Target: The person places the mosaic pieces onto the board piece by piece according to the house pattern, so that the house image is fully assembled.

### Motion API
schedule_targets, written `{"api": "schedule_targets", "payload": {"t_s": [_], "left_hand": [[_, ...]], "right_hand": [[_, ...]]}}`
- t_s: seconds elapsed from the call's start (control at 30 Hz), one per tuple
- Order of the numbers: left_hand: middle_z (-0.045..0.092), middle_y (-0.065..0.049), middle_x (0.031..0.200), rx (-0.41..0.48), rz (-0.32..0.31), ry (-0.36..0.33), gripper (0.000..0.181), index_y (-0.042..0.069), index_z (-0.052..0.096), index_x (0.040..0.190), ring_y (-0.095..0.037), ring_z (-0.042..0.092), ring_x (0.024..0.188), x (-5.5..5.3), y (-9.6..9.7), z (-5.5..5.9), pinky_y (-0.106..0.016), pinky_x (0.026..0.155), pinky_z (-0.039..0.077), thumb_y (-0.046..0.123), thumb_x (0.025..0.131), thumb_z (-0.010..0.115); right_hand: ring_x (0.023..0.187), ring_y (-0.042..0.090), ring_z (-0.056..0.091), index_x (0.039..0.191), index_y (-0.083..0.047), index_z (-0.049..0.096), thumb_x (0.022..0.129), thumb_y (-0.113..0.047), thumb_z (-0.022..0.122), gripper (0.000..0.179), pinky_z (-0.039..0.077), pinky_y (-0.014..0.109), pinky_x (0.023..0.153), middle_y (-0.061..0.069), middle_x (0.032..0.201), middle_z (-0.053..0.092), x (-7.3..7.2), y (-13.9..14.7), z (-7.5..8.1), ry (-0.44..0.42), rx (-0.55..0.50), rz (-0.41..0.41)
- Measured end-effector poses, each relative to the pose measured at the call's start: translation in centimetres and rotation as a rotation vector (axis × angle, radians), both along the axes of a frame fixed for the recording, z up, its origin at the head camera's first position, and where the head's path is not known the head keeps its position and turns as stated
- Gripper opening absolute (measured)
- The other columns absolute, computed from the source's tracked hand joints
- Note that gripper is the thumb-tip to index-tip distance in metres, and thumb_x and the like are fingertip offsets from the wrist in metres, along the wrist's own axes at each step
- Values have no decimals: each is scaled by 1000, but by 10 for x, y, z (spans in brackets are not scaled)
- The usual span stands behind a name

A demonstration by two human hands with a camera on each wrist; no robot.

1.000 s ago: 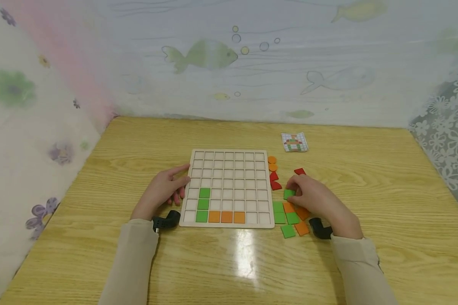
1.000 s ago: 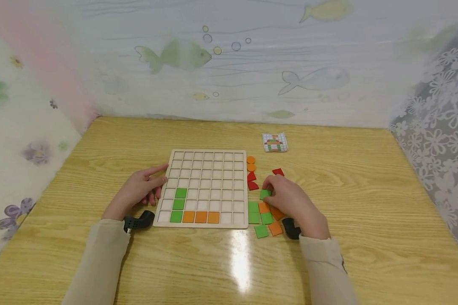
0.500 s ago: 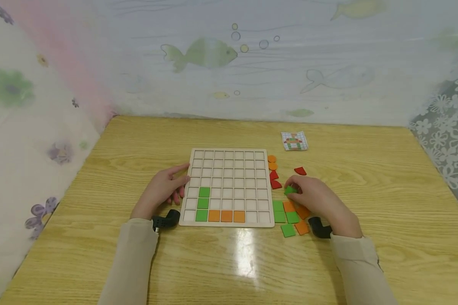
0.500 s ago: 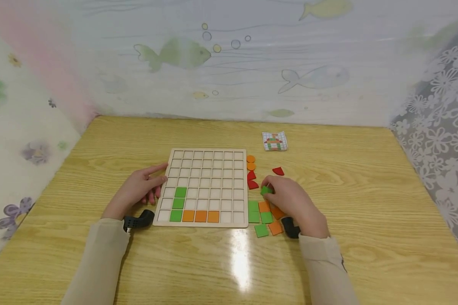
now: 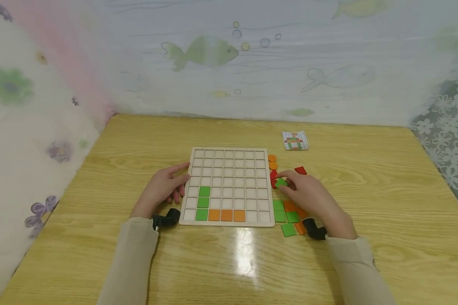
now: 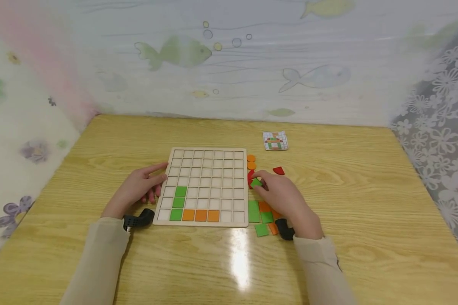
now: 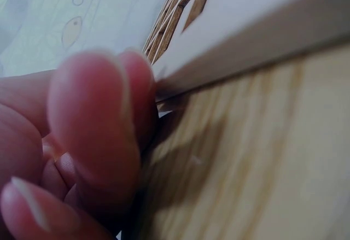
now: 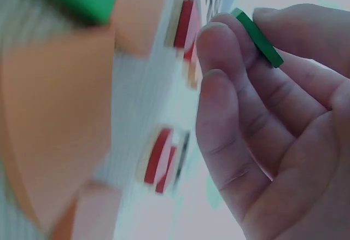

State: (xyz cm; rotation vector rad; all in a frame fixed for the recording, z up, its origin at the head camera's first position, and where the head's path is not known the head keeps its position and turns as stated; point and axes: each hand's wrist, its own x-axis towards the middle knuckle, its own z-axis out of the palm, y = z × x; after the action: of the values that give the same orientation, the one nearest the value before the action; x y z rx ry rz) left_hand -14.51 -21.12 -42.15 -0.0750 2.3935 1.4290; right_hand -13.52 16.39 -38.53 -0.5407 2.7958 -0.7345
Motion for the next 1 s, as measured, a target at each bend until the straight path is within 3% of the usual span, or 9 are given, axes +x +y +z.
{"api": "schedule_targets", "payload": {"t_s": [0.2, 0.37, 0.57, 0.83, 1.0], "left_hand": [[59, -15, 65, -1, 2, -11, 50, 38, 38, 134, -25, 55, 47, -1, 1, 0, -32, 40, 42, 42, 87, 54], [59, -15, 65, -7, 5, -10, 49, 38, 38, 134, -26, 55, 47, -1, 1, 2, -32, 40, 42, 40, 87, 54], [59, -15, 65, 5, -1, -14, 49, 37, 38, 134, -25, 54, 46, 0, 2, 2, -31, 39, 42, 38, 88, 54], [59, -15, 66, 7, -3, -26, 51, 37, 36, 135, -26, 56, 48, 0, 1, 3, -32, 42, 42, 40, 87, 55], [59, -15, 66, -4, -8, -26, 51, 38, 36, 135, -26, 56, 49, 0, 1, 4, -31, 42, 43, 40, 87, 55]], "right_hand": [[60, 10, 42, 116, -16, 58, 89, -22, 55, 28, 37, 27, 59, -7, 69, 49, 6, -15, -2, 26, -50, 86], [66, 10, 46, 117, -15, 59, 89, -19, 55, 29, 41, 27, 65, -8, 86, 58, 9, -31, -2, 20, -67, 137], [77, 9, 49, 117, -19, 59, 89, -19, 56, 29, 42, 28, 73, -7, 106, 58, 13, -44, -4, -16, -59, 147], [70, 6, 49, 112, -24, 60, 86, -22, 57, 26, 42, 25, 65, -14, 78, 56, 14, -56, -2, -74, -71, 145], [68, 8, 49, 104, -24, 61, 85, -21, 60, 20, 42, 26, 64, -12, 73, 56, 14, -63, -1, -126, -85, 102]]}}
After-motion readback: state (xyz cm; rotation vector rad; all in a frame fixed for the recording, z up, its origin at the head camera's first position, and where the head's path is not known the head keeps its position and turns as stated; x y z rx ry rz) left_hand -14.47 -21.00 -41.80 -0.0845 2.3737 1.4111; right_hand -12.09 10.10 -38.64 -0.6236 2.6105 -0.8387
